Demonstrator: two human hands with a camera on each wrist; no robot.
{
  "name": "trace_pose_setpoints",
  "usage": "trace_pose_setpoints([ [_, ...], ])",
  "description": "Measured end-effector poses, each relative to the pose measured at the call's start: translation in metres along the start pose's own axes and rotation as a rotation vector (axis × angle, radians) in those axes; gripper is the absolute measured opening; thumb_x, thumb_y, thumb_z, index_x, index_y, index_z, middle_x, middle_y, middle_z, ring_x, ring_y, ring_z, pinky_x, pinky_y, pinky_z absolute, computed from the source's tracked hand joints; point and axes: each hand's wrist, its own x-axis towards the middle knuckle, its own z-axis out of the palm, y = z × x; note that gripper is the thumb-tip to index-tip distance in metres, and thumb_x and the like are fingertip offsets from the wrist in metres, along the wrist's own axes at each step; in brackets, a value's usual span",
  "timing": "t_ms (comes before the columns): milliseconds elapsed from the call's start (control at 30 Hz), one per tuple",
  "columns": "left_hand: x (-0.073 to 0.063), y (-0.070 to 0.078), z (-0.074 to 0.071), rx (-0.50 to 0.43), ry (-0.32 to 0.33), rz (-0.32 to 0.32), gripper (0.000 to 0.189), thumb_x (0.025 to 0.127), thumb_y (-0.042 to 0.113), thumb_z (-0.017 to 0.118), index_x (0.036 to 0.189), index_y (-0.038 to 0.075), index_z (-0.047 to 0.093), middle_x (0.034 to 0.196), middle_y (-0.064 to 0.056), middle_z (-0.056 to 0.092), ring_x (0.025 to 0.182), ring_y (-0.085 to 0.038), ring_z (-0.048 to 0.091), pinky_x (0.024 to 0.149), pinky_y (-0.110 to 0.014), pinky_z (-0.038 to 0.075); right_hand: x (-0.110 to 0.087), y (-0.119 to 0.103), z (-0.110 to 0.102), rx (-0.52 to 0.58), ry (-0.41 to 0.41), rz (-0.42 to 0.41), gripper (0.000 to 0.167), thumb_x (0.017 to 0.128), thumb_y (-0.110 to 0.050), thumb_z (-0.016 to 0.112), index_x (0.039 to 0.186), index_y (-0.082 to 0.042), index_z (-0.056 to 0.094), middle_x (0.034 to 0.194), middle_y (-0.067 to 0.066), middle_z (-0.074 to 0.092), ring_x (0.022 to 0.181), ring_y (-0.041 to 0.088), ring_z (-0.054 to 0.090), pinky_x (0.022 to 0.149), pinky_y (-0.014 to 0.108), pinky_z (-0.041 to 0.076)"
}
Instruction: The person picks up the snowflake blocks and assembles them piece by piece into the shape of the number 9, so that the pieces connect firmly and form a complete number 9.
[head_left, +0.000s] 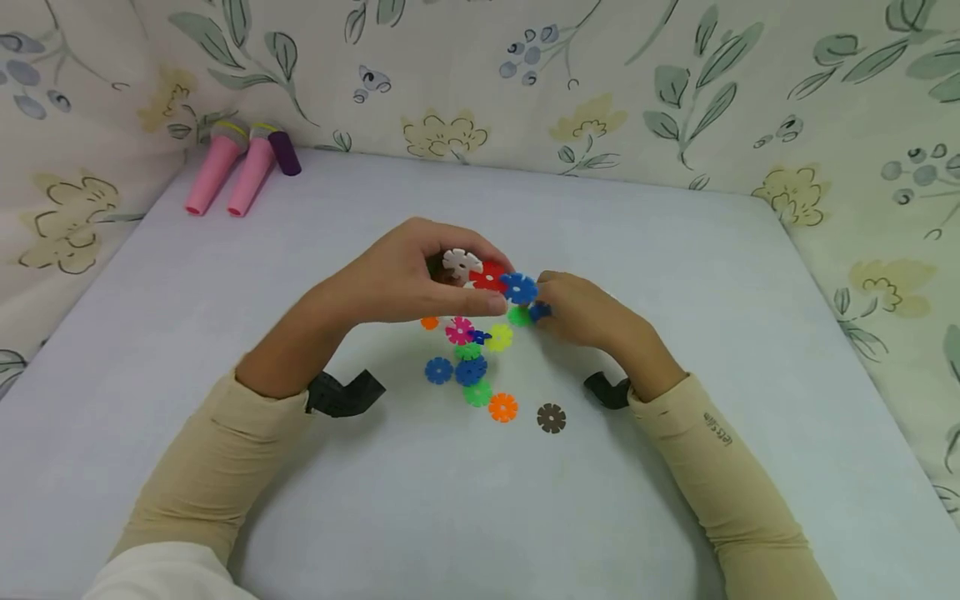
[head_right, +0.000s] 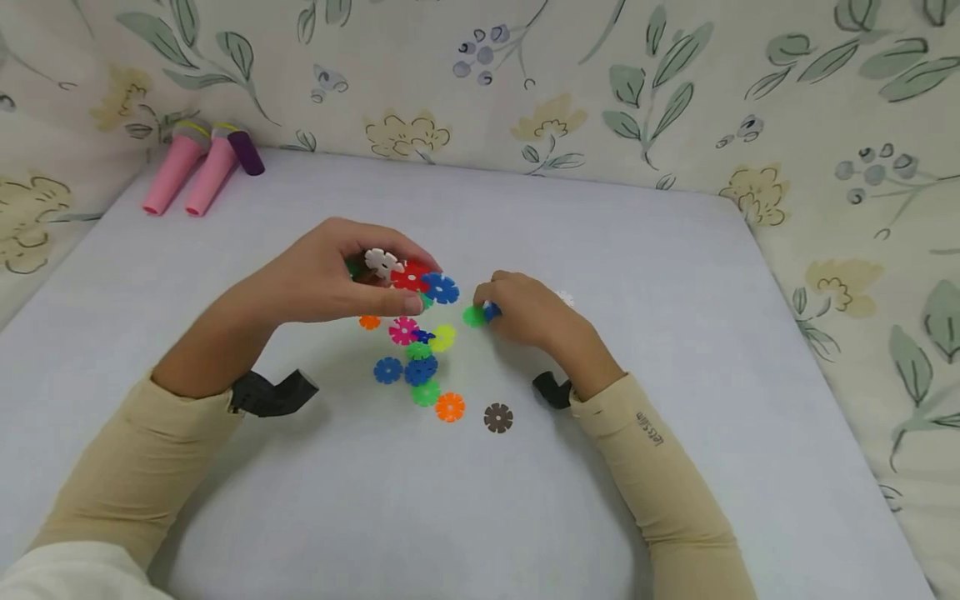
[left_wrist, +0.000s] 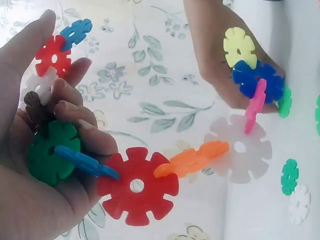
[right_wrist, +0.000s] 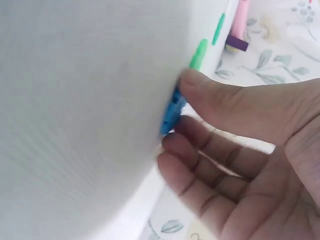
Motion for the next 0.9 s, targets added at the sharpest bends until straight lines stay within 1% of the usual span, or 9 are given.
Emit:
trace_pose_setpoints([
  [133,-0.001,-0.001,0.001,-0.002,0.027,0.009,0.03,0.085,0.019,0.083,0.113,0.012,0.075,0.078,-0.004,0.062,0.065,-0.023,0.053,0.056,-0.031,0.046,-0.002,0.002,-0.002,0.077,-0.073,0.08,0.024,0.086,-0.005,0.078,0.109,-0.002,0.07,0.092,0.01,0.06,0.087,0.026,0.053,0.078,0.038,0.049],
  [233,-0.001,-0.001,0.001,0.023,0.041,0.013,0.027,0.087,0.02,0.08,0.112,0.01,0.074,0.086,-0.001,0.066,0.073,-0.02,0.057,0.06,-0.032,0.049,-0.004,0.004,-0.003,0.1,-0.107,0.117,0.018,0.087,-0.006,0.076,0.103,-0.005,0.069,0.089,0.007,0.061,0.086,0.025,0.055,0.078,0.037,0.05],
  [367,-0.001,0.0,0.002,0.051,0.05,0.035,0.022,0.093,0.019,0.073,0.113,0.009,0.073,0.091,0.001,0.068,0.075,-0.018,0.058,0.062,-0.032,0.048,-0.008,0.004,-0.008,0.128,-0.14,0.145,0.007,0.093,-0.009,0.07,0.099,-0.007,0.066,0.08,0.005,0.062,0.073,0.023,0.059,0.068,0.035,0.052],
  [433,0.0,0.0,0.001,0.049,0.055,0.047,0.024,0.095,0.018,0.07,0.117,0.009,0.071,0.094,0.0,0.068,0.075,-0.019,0.058,0.063,-0.032,0.049,-0.01,0.002,-0.013,0.174,-0.118,0.14,0.007,0.095,-0.013,0.069,0.099,-0.008,0.065,0.076,0.006,0.062,0.066,0.022,0.059,0.063,0.034,0.052],
  [500,0.0,0.0,0.001,0.052,0.063,0.061,0.028,0.096,0.017,0.068,0.123,0.008,0.068,0.098,-0.001,0.067,0.077,-0.018,0.06,0.065,-0.032,0.051,-0.014,0.001,-0.02,0.238,-0.041,0.106,0.008,0.098,-0.015,0.068,0.102,-0.008,0.065,0.077,0.007,0.063,0.063,0.022,0.06,0.061,0.034,0.052],
  [567,0.0,0.0,0.0,0.053,0.07,0.08,0.034,0.097,0.017,0.068,0.13,0.009,0.064,0.104,0.0,0.068,0.083,-0.017,0.063,0.07,-0.033,0.054,-0.019,-0.002,-0.027,0.312,0.079,0.037,0.009,0.099,-0.012,0.066,0.106,-0.007,0.066,0.081,0.008,0.063,0.065,0.022,0.058,0.06,0.033,0.053],
  [700,0.001,-0.001,0.001,0.05,0.084,0.145,0.042,0.097,0.013,0.068,0.138,0.009,0.059,0.111,0.001,0.069,0.092,-0.014,0.067,0.075,-0.035,0.057,-0.03,-0.013,-0.042,0.594,0.271,-0.132,0.019,0.101,-0.003,0.059,0.119,-0.001,0.062,0.083,0.013,0.06,0.064,0.026,0.055,0.057,0.031,0.053],
  [800,0.002,-0.002,0.003,0.044,0.1,0.185,0.043,0.097,0.011,0.067,0.14,0.008,0.058,0.115,0.002,0.069,0.096,-0.012,0.066,0.074,-0.035,0.057,-0.039,-0.024,-0.049,0.87,0.296,-0.232,0.024,0.1,0.002,0.055,0.125,0.003,0.055,0.078,0.018,0.058,0.058,0.028,0.054,0.052,0.032,0.053],
  [900,0.002,-0.002,0.004,0.042,0.114,0.201,0.045,0.097,0.01,0.067,0.141,0.009,0.058,0.112,0.003,0.069,0.09,-0.013,0.064,0.067,-0.034,0.055,-0.044,-0.034,-0.052,1.081,0.265,-0.299,0.023,0.1,0.005,0.053,0.123,0.002,0.052,0.074,0.018,0.057,0.056,0.026,0.052,0.048,0.032,0.052],
])
